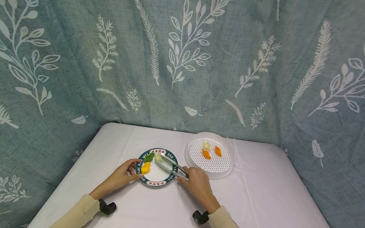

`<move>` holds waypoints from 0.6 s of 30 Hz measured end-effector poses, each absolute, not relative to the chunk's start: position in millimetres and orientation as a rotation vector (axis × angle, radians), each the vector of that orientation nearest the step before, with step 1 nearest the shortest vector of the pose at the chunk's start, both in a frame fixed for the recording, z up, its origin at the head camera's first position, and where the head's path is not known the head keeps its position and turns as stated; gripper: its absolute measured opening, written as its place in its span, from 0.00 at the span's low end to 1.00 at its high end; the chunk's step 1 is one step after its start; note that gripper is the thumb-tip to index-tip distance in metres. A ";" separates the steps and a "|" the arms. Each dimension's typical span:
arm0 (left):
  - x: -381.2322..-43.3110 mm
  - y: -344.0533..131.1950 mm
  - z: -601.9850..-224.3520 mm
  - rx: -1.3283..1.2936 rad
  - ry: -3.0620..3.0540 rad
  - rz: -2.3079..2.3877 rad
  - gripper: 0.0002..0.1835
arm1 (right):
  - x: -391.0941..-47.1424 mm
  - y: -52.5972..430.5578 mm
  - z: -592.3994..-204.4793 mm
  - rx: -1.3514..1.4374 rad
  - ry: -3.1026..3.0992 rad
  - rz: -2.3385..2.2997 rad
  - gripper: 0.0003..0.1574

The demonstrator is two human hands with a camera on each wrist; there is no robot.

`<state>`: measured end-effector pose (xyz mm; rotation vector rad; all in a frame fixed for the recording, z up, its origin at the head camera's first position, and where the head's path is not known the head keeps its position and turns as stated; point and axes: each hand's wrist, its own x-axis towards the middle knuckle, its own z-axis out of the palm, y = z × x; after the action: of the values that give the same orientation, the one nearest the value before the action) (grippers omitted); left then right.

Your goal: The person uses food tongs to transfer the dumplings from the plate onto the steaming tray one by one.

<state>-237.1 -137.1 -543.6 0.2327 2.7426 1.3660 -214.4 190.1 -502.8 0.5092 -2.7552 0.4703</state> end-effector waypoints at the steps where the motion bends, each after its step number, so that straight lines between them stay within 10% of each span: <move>1: -237.2 -137.0 -543.6 0.231 2.742 1.364 0.38 | -214.8 189.3 -502.8 0.507 -2.761 0.467 0.20; 18: -238.7 -137.9 -543.6 0.242 2.745 1.351 0.38 | -217.5 186.7 -506.4 0.561 -2.733 0.512 0.17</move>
<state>-238.7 -137.9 -543.6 0.2419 2.7449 1.3508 -217.5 186.7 -506.4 0.5608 -2.7326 0.5118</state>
